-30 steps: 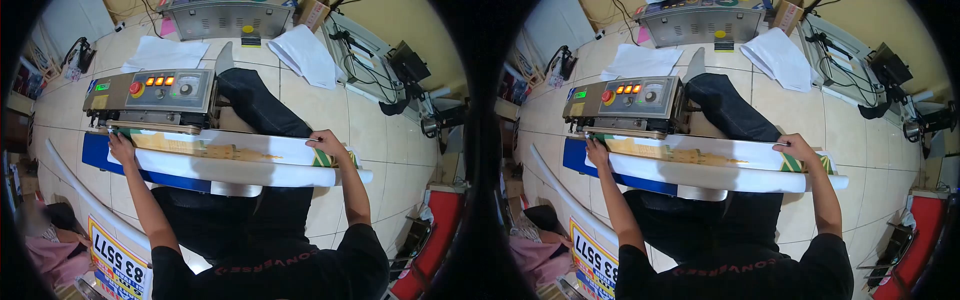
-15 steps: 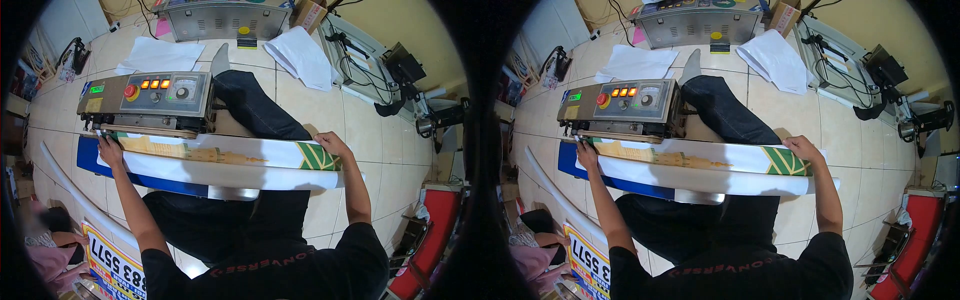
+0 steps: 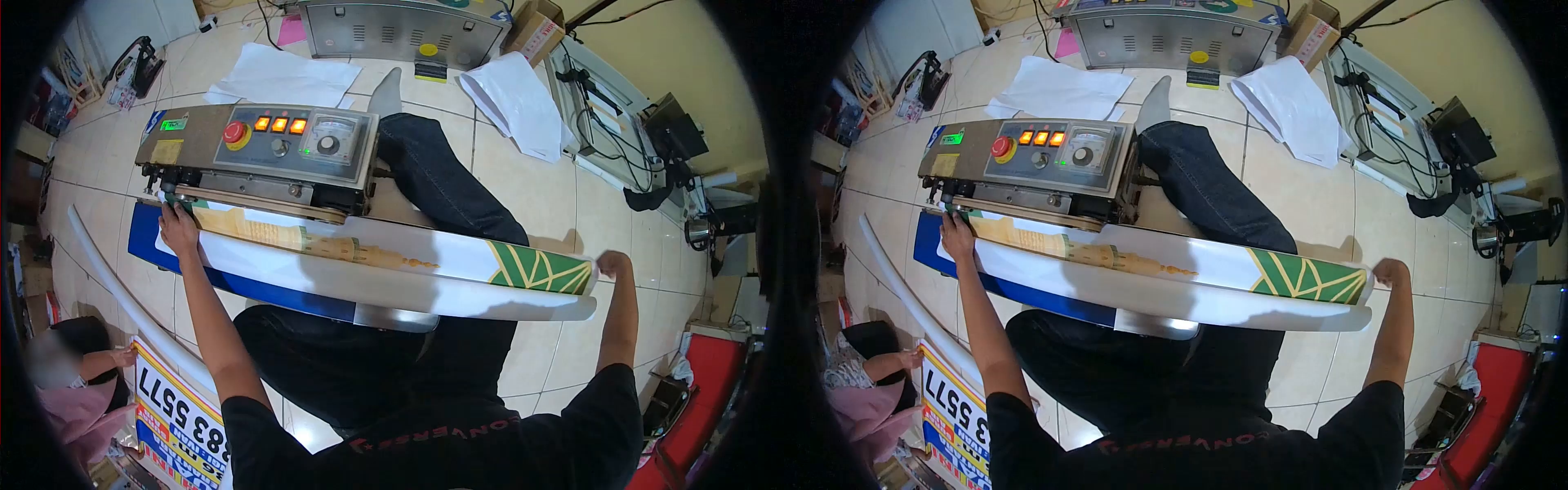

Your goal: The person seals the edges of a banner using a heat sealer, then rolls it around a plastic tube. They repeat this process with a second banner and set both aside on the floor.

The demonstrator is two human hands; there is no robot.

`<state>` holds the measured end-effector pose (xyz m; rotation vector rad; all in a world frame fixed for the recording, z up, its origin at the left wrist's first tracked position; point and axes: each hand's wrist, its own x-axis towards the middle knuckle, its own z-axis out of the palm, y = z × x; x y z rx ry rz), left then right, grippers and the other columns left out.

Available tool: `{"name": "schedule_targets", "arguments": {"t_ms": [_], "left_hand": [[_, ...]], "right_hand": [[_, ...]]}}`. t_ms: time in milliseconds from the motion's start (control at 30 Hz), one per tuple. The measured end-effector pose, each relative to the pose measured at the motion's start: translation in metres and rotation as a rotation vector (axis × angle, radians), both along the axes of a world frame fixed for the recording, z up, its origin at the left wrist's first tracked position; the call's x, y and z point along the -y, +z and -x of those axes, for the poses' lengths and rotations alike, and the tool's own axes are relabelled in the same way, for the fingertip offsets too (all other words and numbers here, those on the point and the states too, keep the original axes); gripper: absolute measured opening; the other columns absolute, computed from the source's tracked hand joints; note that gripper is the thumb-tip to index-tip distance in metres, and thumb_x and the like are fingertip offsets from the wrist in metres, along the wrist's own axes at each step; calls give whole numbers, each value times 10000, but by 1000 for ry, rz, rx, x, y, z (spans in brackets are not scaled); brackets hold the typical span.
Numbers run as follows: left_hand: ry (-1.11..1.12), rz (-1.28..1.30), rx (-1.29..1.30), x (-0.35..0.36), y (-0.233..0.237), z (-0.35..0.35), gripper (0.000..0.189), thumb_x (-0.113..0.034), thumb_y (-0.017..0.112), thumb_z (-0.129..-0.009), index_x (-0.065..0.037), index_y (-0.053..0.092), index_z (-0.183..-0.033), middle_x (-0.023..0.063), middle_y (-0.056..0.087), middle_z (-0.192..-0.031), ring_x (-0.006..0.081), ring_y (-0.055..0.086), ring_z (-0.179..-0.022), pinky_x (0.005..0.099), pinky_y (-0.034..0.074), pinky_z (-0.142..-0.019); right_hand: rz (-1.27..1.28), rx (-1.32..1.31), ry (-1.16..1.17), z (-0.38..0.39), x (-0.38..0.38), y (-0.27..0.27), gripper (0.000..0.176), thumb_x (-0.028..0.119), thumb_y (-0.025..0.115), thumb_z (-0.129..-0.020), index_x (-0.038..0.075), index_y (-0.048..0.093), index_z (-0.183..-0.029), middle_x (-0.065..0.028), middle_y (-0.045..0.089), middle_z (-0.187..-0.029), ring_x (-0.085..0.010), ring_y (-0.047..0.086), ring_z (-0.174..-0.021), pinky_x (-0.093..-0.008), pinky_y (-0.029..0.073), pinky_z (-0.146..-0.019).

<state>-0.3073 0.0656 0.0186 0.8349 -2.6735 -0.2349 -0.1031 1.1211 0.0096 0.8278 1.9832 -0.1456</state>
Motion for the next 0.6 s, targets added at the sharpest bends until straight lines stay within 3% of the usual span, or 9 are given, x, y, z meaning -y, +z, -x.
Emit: {"name": "schedule_targets", "arguments": {"t_ms": [100, 167, 233, 267, 300, 367, 400, 500, 600], "left_hand": [[-11, 28, -9, 2, 1, 5, 604, -469, 341, -1011, -77, 418, -1465, 148, 440, -1493, 393, 346, -1402, 510, 243, -1152], [6, 50, -29, 8, -1, 5, 617, -498, 327, -1006, -92, 431, -1459, 165, 469, -1466, 390, 361, -1393, 497, 291, -1127], [-7, 34, -24, 14, 1, 7, 611, -497, 329, -1006, -101, 432, -1460, 157, 471, -1467, 388, 363, -1392, 498, 299, -1122], [-2, 40, -26, 17, 1, 8, 602, -483, 334, -1009, -90, 437, -1454, 162, 473, -1462, 388, 367, -1389, 501, 286, -1127], [5, 45, -29, 20, 1, 9, 593, -468, 339, -1012, -80, 442, -1448, 167, 476, -1457, 387, 371, -1386, 504, 274, -1133], [-1, 37, -34, 30, -3, 13, 586, -465, 336, -1015, -81, 447, -1443, 170, 478, -1454, 386, 378, -1381, 501, 284, -1127], [-6, 30, -51, 34, -4, 14, 583, -461, 335, -1016, -80, 449, -1441, 172, 478, -1453, 385, 381, -1378, 502, 288, -1123], [-17, 38, -79, 43, 1, 15, 574, -449, 344, -1016, -66, 459, -1428, 192, 508, -1417, 407, 419, -1340, 503, 330, -1096], [-16, 37, -106, 47, 1, 20, 559, -437, 373, -1011, -33, 497, -1375, 241, 558, -1334, 456, 477, -1264, 494, 389, -1051]], "right_hand": [[-415, -375, 559, -24, -37, -21, 381, 349, 680, -865, -27, 686, -928, -198, 713, -839, -352, 696, -795, -419, 540, -708], [-267, -848, 262, 16, 60, 32, 362, 304, 683, -864, -17, 671, -1030, -223, 709, -970, -382, 690, -899, -416, 544, -775], [206, -1116, 214, 50, 149, 58, 266, 193, 627, -929, 14, 662, -1123, -153, 711, -1032, -256, 698, -896, -347, 543, -774], [391, -1156, 245, 63, 199, 67, 253, 142, 604, -943, 19, 654, -1159, -125, 707, -1048, -199, 678, -926, -318, 536, -778], [583, -1048, 96, 71, 257, 86, 284, 169, 621, -941, 24, 649, -1183, -120, 700, -1095, -199, 668, -974, -338, 530, -834], [755, -938, 391, 83, 346, 114, 329, 228, 623, -937, 46, 642, -1210, -151, 686, -1152, -275, 670, -1020, -377, 520, -888], [806, -1094, 591, 84, 369, 104, 306, 227, 624, -931, 45, 649, -1175, -192, 688, -1082, -329, 673, -973, -386, 529, -840], [855, -898, 662, 91, 402, 94, 254, 189, 631, -934, 4, 656, -1108, -169, 704, -978, -306, 690, -839, -365, 533, -759], [821, -916, 688, 87, 387, 94, 223, 188, 630, -937, -5, 671, -1041, -175, 701, -905, -308, 684, -779, -363, 524, -716]]}}
